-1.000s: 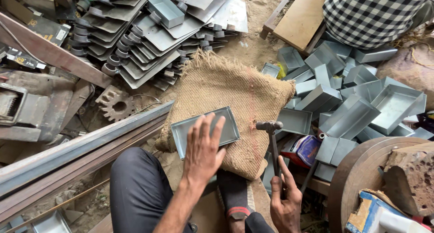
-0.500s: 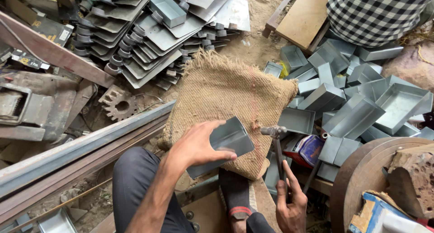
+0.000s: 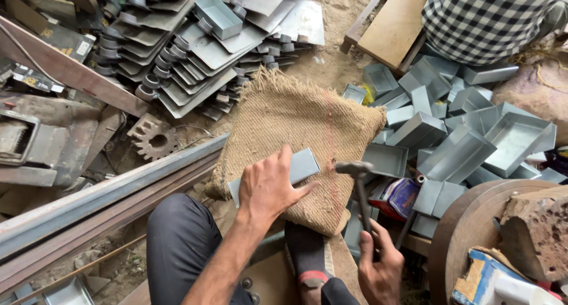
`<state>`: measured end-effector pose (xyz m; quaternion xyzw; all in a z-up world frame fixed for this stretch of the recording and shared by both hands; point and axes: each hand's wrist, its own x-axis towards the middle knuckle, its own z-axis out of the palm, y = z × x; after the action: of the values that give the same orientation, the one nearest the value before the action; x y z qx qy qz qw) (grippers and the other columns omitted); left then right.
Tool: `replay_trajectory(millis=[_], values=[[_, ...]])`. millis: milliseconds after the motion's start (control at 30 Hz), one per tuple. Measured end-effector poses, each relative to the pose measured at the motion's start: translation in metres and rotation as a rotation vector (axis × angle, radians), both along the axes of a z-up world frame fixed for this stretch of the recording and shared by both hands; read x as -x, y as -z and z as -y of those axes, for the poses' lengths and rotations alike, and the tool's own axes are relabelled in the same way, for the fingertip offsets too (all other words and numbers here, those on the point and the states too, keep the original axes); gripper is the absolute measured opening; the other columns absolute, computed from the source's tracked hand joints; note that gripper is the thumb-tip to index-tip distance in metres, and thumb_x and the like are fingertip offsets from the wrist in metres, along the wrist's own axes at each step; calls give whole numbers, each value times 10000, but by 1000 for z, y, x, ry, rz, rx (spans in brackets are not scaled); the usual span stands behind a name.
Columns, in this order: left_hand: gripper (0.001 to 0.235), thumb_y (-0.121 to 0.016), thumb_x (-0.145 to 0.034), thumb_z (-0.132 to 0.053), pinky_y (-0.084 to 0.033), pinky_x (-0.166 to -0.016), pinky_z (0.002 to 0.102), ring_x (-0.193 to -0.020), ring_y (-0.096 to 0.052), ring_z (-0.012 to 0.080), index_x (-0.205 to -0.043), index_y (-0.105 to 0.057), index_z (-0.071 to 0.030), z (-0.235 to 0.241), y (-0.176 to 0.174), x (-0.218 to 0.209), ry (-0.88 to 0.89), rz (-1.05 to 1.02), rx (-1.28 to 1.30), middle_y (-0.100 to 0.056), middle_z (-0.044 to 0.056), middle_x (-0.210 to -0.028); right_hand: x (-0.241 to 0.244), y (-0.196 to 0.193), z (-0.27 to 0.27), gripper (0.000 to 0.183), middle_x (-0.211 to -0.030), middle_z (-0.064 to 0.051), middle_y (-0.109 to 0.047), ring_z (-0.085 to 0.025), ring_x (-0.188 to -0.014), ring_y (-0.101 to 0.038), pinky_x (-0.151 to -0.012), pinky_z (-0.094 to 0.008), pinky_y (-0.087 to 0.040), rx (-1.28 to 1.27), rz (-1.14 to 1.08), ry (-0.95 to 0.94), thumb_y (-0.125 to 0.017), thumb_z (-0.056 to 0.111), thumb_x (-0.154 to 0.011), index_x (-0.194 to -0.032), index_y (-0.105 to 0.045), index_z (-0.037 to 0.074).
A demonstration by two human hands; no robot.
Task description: The person bends and shapes metal sheets using a hammer against a cushioned work surface, turning the metal pieces to hammer different edges and surfaces.
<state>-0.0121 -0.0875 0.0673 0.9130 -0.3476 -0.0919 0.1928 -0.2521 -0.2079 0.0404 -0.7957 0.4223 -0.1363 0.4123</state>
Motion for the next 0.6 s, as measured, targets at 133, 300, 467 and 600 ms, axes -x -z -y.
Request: replay_trajectory(millis=[133, 300, 467, 600], values=[[440, -724, -958, -499, -555, -446, 317, -500, -642, 154, -926, -576, -85, 4, 17, 8, -43, -45, -139, -661, 39, -688, 15, -20, 2, 336, -844, -119, -746, -132, -611, -680, -541, -289, -522, 267, 122, 29, -611, 181, -1005, -1286, -615, -5], [445, -843, -753, -419, -539, -464, 352, -499, -645, 187, -829, -588, -61, 4, 21, 11, -63, 114, 70, -684, 89, -667, 14, -27, 8, 314, -799, -71, -645, -121, -551, -594, -533, -285, -510, 305, 419, -17, -523, 184, -1067, -1316, -472, 0], [150, -719, -873, -140, -543, -444, 329, -499, -652, 164, -854, -580, -90, 4, 29, 11, -68, 97, -45, -674, 57, -675, -8, -38, 13, 271, -729, -136, -682, -239, -599, -687, -573, -390, -511, 295, -102, -353, -554, 184, -1044, -1287, -524, 70], [135, -712, -836, -108, -519, -440, 318, -466, -598, 152, -833, -578, -97, 1, 33, 16, -79, 128, 25, -645, 44, -646, -4, -62, 21, 285, -661, -107, -678, -214, -552, -715, -522, -356, -536, 283, -113, -381, -569, 156, -943, -1216, -633, 107]])
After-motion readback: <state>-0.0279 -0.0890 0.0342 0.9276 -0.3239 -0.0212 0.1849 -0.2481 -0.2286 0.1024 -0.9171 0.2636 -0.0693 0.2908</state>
